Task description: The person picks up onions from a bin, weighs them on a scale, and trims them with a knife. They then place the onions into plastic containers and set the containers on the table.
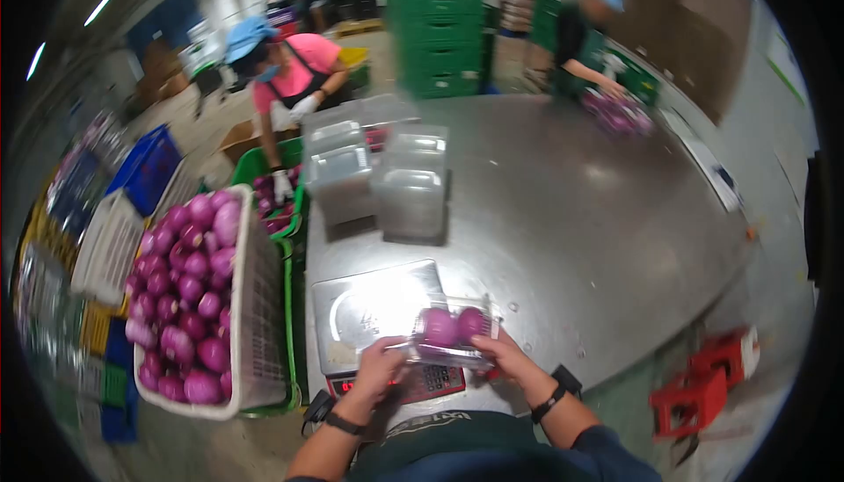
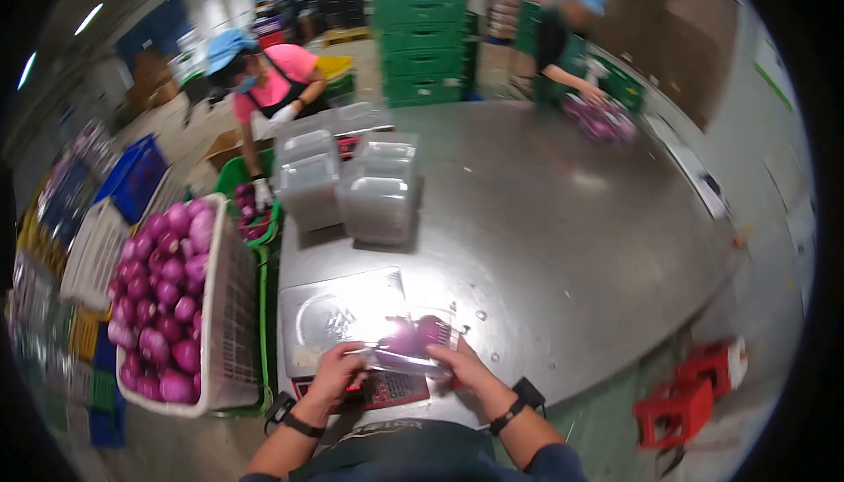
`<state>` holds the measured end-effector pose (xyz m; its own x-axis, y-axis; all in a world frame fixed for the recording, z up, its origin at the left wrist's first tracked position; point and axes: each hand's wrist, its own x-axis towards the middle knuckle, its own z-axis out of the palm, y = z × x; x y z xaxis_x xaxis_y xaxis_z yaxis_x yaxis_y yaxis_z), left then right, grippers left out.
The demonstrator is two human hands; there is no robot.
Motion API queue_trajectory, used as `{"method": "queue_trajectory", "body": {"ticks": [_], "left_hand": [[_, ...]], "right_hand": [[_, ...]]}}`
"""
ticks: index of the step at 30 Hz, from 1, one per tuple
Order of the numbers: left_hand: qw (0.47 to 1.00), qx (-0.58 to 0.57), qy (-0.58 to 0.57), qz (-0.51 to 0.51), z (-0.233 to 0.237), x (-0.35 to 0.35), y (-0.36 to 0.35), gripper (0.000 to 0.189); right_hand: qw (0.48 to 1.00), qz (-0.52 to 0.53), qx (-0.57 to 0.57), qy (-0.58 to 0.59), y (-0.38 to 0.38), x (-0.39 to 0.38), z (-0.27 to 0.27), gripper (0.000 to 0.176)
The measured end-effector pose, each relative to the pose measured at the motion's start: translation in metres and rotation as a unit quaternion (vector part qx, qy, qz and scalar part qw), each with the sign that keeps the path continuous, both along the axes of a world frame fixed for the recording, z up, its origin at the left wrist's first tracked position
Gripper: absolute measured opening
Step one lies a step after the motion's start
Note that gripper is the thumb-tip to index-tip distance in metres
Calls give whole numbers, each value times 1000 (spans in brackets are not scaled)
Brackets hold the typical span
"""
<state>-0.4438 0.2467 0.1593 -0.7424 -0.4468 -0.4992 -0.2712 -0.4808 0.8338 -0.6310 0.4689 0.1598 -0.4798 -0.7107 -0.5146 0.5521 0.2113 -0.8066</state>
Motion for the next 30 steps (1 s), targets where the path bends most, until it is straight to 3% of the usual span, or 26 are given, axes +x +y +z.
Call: {"method": "queue_trajectory", "body": {"ticks": [3, 5, 7, 9, 11, 13, 15, 16, 18, 19, 22, 25, 26, 27, 28, 29, 30], "left_hand": [[993, -49, -42, -96, 36, -35, 21, 54], [994, -60, -9, -96, 40, -41, 37, 52], [993, -87, 10, -76, 29, -41, 39, 52], [981, -149, -70, -98, 40, -28, 37, 50], [980, -156, -90, -84, 31, -9, 26, 52], [975, -216, -48, 20, -2, 17, 17, 47], [972, -179, -33, 149, 35, 39, 11, 41], [957, -209, -35, 197, 55, 52, 7, 37], [923, -239, -29, 299, 69, 83, -8, 30], [904, -240, -21, 353, 70, 100, -16, 27], [817, -384, -58, 427, 87, 148, -41, 21], [748, -461, -99, 468, 95, 203, -71, 19], [712, -486, -125, 491, 96, 216, -79, 18], [712, -488, -124, 490, 96, 226, -85, 18], [665, -541, -188, 479, 97, 236, -90, 19], [612, -590, -250, 464, 99, 240, -95, 20], [612, -573, -279, 469, 100, 242, -98, 24]], "right_hand": [[993, -96, -64, -14, 17, -19, -19, 39], [981, -145, -39, -125, 40, -42, -31, 42], [976, -199, 12, -81, 53, -83, -47, 60], [961, -274, 6, -36, 58, -136, -44, 64], [923, -377, 28, -70, 62, -225, -70, 65], [931, -358, -52, -54, 73, -325, -97, 65], [876, -429, 100, 196, 31, -347, -64, 65], [878, -427, 99, 194, 10, -348, -52, 65], [911, -274, 93, 292, -30, -342, -31, 64], [924, -244, 78, 284, -52, -327, -14, 56], [945, -139, 32, 293, -108, -291, 5, 43], [925, -118, 23, 362, -162, -253, 31, 37], [899, -108, -19, 424, -181, -249, 32, 32], [867, -96, -60, 485, -199, -243, 37, 28], [867, -98, -60, 485, -215, -234, 49, 28], [812, -69, -50, 578, -232, -225, 63, 28], [746, -39, -38, 663, -243, -217, 71, 29]]}}
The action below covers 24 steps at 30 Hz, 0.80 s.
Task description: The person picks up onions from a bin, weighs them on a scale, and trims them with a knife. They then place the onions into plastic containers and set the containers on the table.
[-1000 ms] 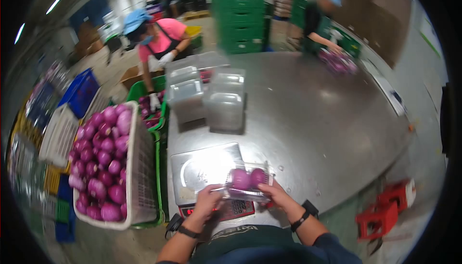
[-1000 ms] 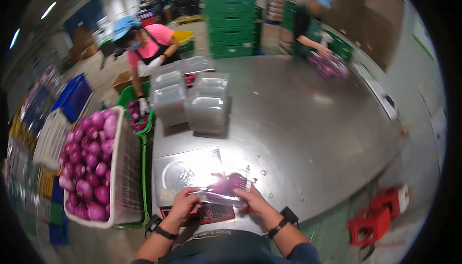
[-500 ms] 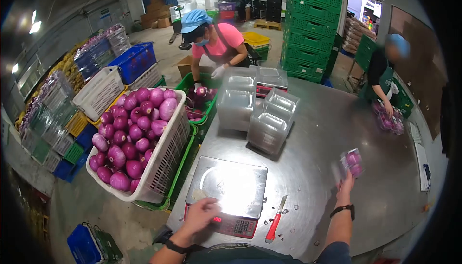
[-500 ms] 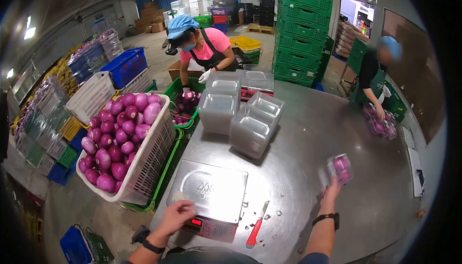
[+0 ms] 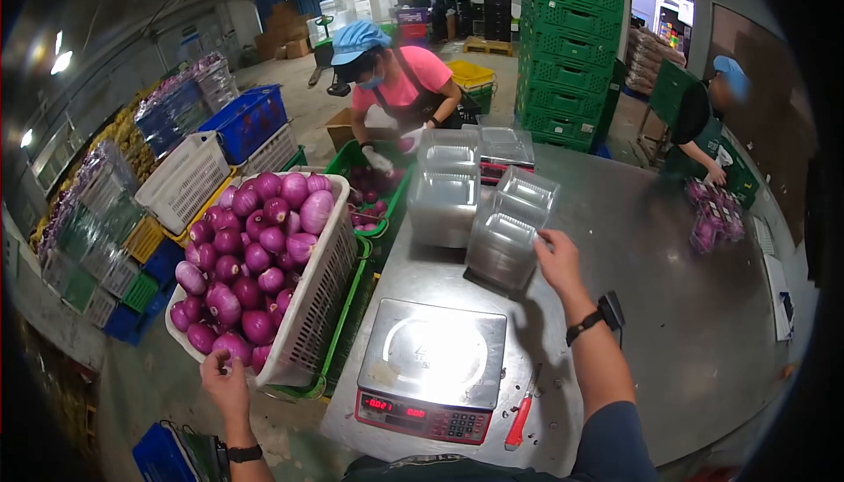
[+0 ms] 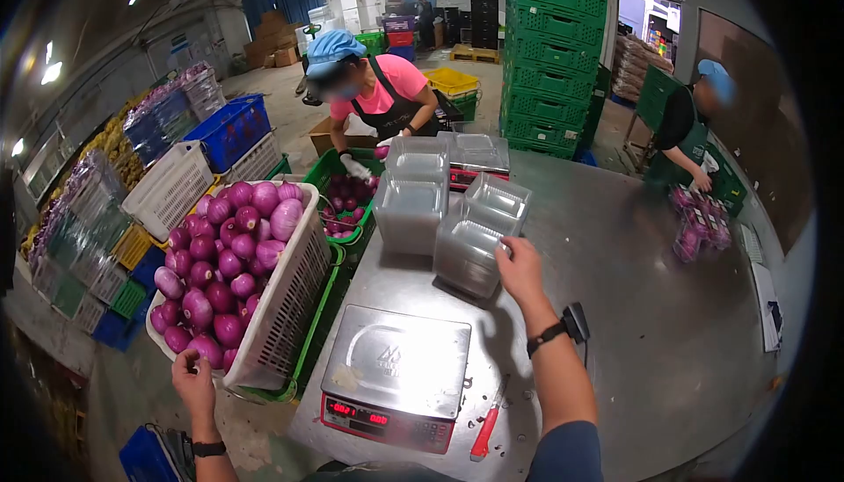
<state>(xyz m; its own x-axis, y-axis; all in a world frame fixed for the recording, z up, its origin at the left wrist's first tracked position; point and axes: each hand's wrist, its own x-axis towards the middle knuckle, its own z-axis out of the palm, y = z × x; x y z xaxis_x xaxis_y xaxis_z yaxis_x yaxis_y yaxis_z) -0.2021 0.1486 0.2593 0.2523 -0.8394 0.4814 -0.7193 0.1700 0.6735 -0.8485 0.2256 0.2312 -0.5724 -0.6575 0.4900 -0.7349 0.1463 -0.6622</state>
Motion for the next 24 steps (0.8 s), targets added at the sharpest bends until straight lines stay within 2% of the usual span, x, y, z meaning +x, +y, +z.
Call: {"method": "queue_trajectory", "body": {"ticks": [1, 3, 4, 5, 7, 11, 13, 24], "left_hand": [[1000, 1, 1, -1, -6, 3, -6, 24], [994, -47, -98, -16, -17, 5, -21, 28], [994, -47, -97, -16, -18, 3, -25, 28], [995, -41, -93, -25, -21, 0, -26, 31], [995, -34, -88, -33, -22, -3, -32, 33], [990, -44, -132, -39, -28, -1, -37, 35], [984, -53, -169, -32, -28, -3, -37, 32], [986, -25, -165, -13, -27, -4, -37, 20]], "right_hand": [[1000, -1, 1, 1, -14, 1, -6, 29], [993, 50, -18, 110, -48, 3, -15, 32], [992, 74, 47, 90, -56, 7, -12, 37], [992, 74, 46, 90, -61, 11, -11, 37], [959, 23, 272, 75, -72, 18, -8, 41], [953, -11, 290, 89, -76, 27, -9, 45], [959, -26, 262, 104, -75, 28, -14, 42], [974, -97, 195, 58, -69, 30, -25, 42]]}}
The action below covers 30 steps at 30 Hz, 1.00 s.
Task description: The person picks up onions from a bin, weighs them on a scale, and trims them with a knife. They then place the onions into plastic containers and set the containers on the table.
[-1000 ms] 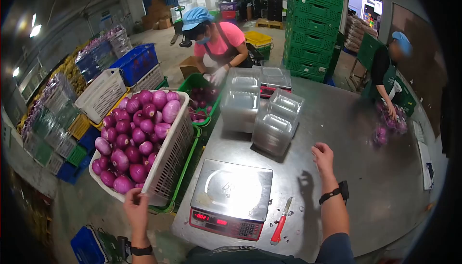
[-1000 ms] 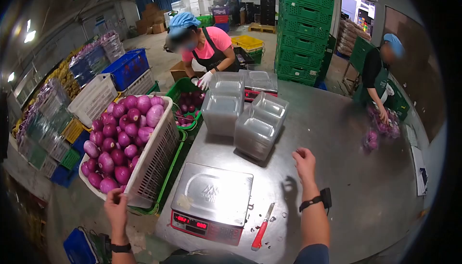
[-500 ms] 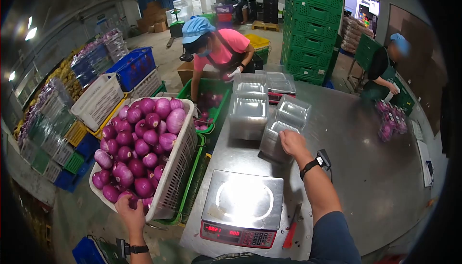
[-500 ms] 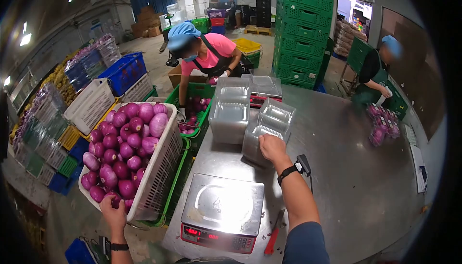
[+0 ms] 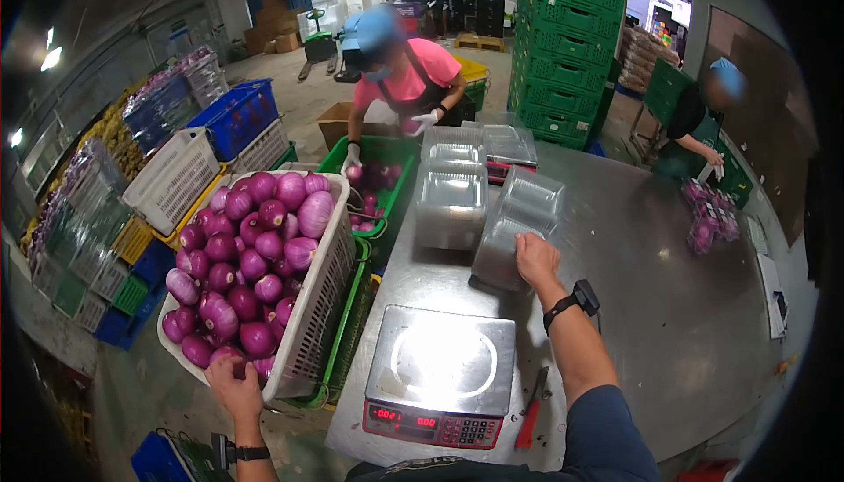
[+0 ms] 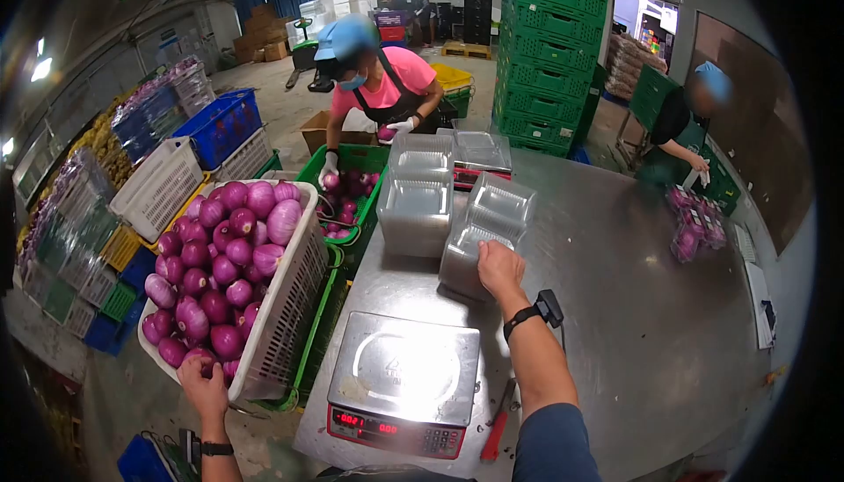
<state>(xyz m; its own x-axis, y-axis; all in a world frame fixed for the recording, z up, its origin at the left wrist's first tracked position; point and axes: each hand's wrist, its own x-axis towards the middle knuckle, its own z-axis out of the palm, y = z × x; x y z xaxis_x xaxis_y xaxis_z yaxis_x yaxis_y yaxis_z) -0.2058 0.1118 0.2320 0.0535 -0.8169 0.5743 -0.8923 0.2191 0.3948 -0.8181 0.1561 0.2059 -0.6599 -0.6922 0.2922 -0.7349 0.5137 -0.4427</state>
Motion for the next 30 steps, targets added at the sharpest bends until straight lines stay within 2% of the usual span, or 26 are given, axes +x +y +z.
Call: {"method": "queue_trajectory", "body": {"ticks": [5, 7, 8, 10, 11, 13, 15, 17, 19, 23, 27, 30], "left_hand": [[1000, 6, 9, 3, 1, 0, 3, 19], [1000, -3, 17, -7, -3, 2, 0, 19], [1000, -3, 19, -11, -5, 4, -1, 19], [1000, 0, 16, -2, -6, 6, -1, 19], [1000, 3, 16, -2, -6, 4, -1, 19], [1000, 13, 5, 2, 0, 4, 1, 19], [1000, -18, 3, -12, -13, 13, -5, 19], [1000, -1, 6, -3, -8, 10, -2, 18], [999, -43, 0, -6, -16, 13, -6, 21], [998, -59, 12, -22, -7, 12, -2, 27], [993, -25, 89, -75, 9, 21, -1, 36], [992, -56, 57, -103, 36, 40, -18, 46]], "right_hand": [[996, -40, -79, 34, -4, -3, -13, 44], [966, -21, -240, -97, -3, -3, -4, 42], [966, -25, -241, -94, 1, -1, -1, 42], [941, 52, -322, -92, 19, 17, 18, 33], [942, 51, -319, -92, 32, 31, 25, 33], [942, 144, -303, -32, 65, 72, 29, 25], [942, 231, -241, -18, 101, 113, 17, 20], [928, 337, -153, 43, 135, 154, 4, 19], [924, 378, 2, 55, 163, 193, -10, 21], [914, 398, 65, 36, 185, 242, -24, 23], [927, 371, 53, 17, 185, 264, -10, 24], [937, 349, 10, 0, 179, 279, 3, 21]]}}
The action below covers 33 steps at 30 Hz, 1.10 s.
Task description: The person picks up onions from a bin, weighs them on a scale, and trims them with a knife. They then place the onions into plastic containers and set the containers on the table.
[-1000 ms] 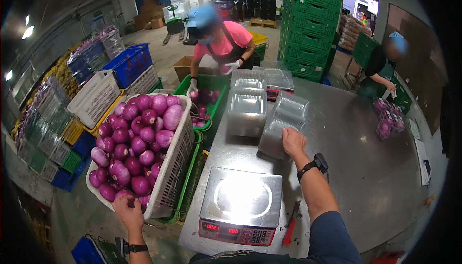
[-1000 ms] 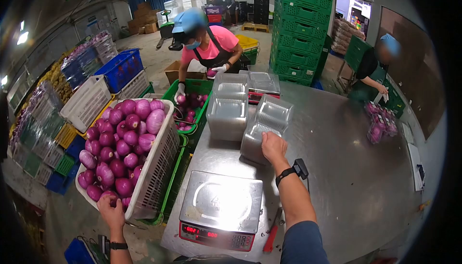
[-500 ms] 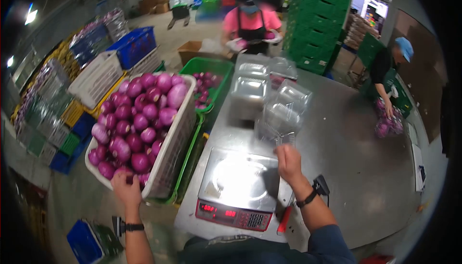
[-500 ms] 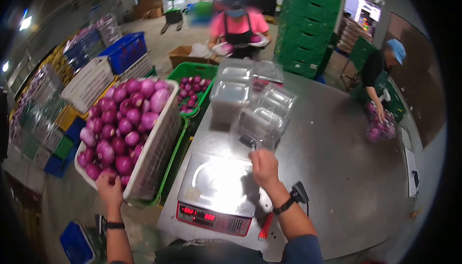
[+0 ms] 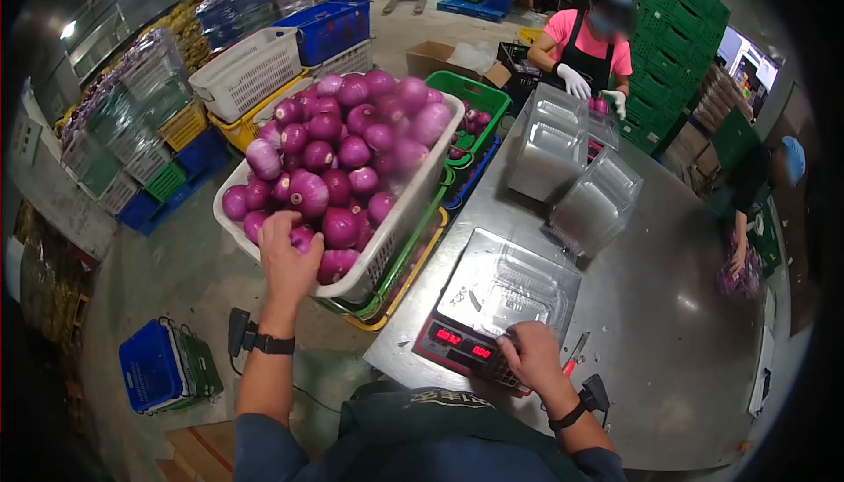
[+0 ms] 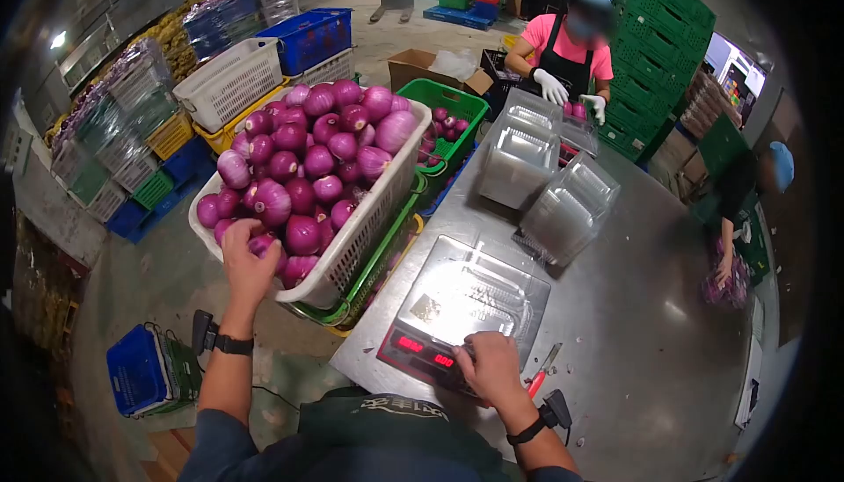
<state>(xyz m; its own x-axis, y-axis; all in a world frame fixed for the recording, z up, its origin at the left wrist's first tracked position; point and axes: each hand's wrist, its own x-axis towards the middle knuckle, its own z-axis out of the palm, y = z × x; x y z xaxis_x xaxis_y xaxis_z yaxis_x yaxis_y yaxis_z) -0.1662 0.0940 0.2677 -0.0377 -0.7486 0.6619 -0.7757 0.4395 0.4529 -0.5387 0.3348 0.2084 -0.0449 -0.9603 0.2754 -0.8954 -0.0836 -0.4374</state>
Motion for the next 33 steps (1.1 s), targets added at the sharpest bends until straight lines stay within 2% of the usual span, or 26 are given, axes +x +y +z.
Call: {"method": "queue_trajectory", "body": {"ticks": [4, 6, 7, 9, 11, 13, 14, 15, 16, 17, 19, 21, 22, 23, 24, 25, 27, 28, 29, 30, 31, 33], "left_hand": [[997, 11, -72, -6, 24, 12, -46, 60], [989, 103, -104, 8, 19, 11, -68, 76], [989, 104, -102, 5, 18, 11, -75, 76], [972, 193, -130, 9, 18, 11, -86, 87], [972, 201, -121, 1, 16, 17, -92, 86], [985, 151, -57, -58, 18, 21, -92, 80], [978, 173, 32, -111, 19, 23, -85, 72], [947, 270, 105, -142, 44, 17, -62, 63], [926, 272, 164, -207, 32, 14, -55, 61], [897, 271, 223, -269, 19, 12, -47, 59], [816, 354, 241, -388, 28, -3, -9, 64], [769, 413, 209, -440, 17, -15, 16, 73], [759, 433, 195, -444, 25, -16, 27, 76], [749, 452, 180, -450, 33, -15, 34, 79], [773, 416, 140, -459, 26, -9, 32, 79], [770, 420, 141, -460, 36, -2, 25, 79], [766, 488, -13, -418, 61, 18, 3, 74], [816, 415, 23, -402, 49, 25, -9, 60], [870, 329, -14, -367, 45, 34, -24, 53], [913, 238, -50, -327, 47, 41, -41, 46], [935, 181, -60, -299, 49, 45, -55, 40], [949, 138, -120, -258, 50, 54, -79, 41]], "right_hand": [[998, -17, -54, -37, -16, 31, 23, 24], [996, -16, -66, -52, -29, 51, 28, 24], [994, -8, -73, -81, -36, 62, 27, 25], [991, -2, -79, -108, -48, 82, 31, 26], [987, 3, -70, -145, -59, 100, 35, 27], [984, 1, -41, -171, -70, 116, 39, 34], [983, 13, -73, -168, -79, 126, 46, 36], [981, 25, -104, -165, -88, 133, 50, 38], [984, 50, -93, -147, -95, 138, 51, 62], [984, 50, -89, -147, -103, 148, 59, 62], [957, 99, -131, -237, -117, 173, 77, 89], [957, 146, -156, -196, -123, 181, 75, 103], [962, 150, -189, -128, -126, 181, 78, 99], [964, 140, -180, -140, -123, 179, 71, 97], [961, 118, -130, -213, -116, 176, 65, 96], [951, 95, -77, -285, -108, 174, 60, 94], [886, 14, -10, -462, -94, 169, 46, 88], [864, -18, -19, -503, -91, 167, 44, 85], [807, -45, -11, -589, -85, 167, 48, 85], [793, -62, -22, -606, -82, 162, 44, 86], [778, -80, -34, -622, -76, 154, 36, 87], [768, -98, -51, -631, -66, 146, 25, 87]]}}
